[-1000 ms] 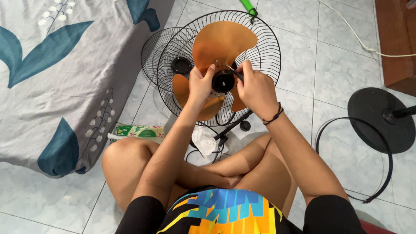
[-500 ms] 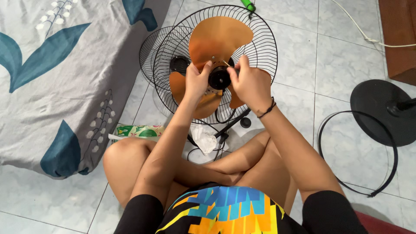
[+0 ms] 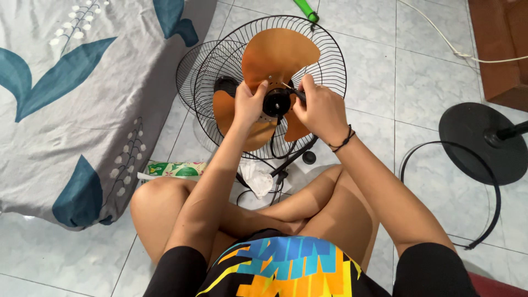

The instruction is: The person sits on the floor and assembles a standing fan. They attach the fan blades to the motor hub using a screwdriver, wipe a blade with a tissue, and secure the blades in place.

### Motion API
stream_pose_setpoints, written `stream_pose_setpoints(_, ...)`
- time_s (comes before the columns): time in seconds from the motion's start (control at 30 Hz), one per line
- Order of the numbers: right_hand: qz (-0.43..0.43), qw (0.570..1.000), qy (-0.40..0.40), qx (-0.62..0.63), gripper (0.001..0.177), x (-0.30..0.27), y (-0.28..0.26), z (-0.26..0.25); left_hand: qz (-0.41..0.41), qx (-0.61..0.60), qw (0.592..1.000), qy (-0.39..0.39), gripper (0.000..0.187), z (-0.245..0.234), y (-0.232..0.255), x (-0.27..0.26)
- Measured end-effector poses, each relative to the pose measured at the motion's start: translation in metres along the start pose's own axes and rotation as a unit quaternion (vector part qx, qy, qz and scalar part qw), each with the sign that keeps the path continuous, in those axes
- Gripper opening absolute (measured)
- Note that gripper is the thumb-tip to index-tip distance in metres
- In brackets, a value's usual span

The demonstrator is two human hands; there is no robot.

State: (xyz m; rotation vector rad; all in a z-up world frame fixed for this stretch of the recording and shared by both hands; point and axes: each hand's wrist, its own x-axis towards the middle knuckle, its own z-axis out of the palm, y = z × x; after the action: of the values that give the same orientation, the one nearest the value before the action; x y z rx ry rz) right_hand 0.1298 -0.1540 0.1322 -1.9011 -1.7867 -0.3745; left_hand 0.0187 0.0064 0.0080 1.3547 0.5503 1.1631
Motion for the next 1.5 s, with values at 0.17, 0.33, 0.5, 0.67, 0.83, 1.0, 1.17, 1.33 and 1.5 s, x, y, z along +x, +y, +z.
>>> stream_pose_setpoints(0.17,-0.119,0.985,0.087,-0.091,0.026,-0.005,0.001,-0.005,-0.010,0.007,1.000,-0.005,0.017,-0.001,-0.006,0.006)
stream_pose_setpoints(0.33,-0.001,0.997,0.029,-0.068,0.027,-0.005,0.004,0.009,-0.005,-0.021,1.000,-0.004,0.017,0.002,-0.001,0.005)
stream_pose_setpoints(0.5,0.104,0.993,0.037,-0.037,0.028,0.002,0.007,0.024,-0.048,0.007,0.999,0.017,0.017,0.002,0.011,0.000)
stream_pose_setpoints(0.67,0.098,0.995,-0.017,-0.005,0.026,0.002,0.006,0.012,-0.028,-0.005,1.000,0.005,0.019,-0.002,0.016,0.000)
stream_pose_setpoints(0.83,-0.070,0.996,-0.001,-0.057,0.025,-0.001,0.001,-0.008,-0.045,-0.003,0.999,0.002,0.020,-0.004,0.006,0.003)
stream_pose_setpoints(1.0,-0.177,0.974,-0.017,-0.138,0.017,0.011,0.001,-0.022,-0.067,-0.044,0.997,0.006,0.019,-0.005,-0.002,0.004)
stream_pose_setpoints(1.17,-0.185,0.973,-0.013,-0.138,0.017,0.015,0.007,-0.023,-0.029,-0.026,0.999,0.019,0.018,-0.001,-0.005,0.002)
stream_pose_setpoints(1.33,-0.031,0.998,-0.009,-0.057,0.026,0.006,0.019,-0.002,0.001,-0.028,0.999,0.023,0.018,0.005,0.002,-0.001)
stream_pose_setpoints(1.5,0.200,0.966,-0.057,0.156,0.032,-0.004,0.046,0.027,-0.038,0.013,0.998,0.039,0.019,0.009,0.009,-0.005)
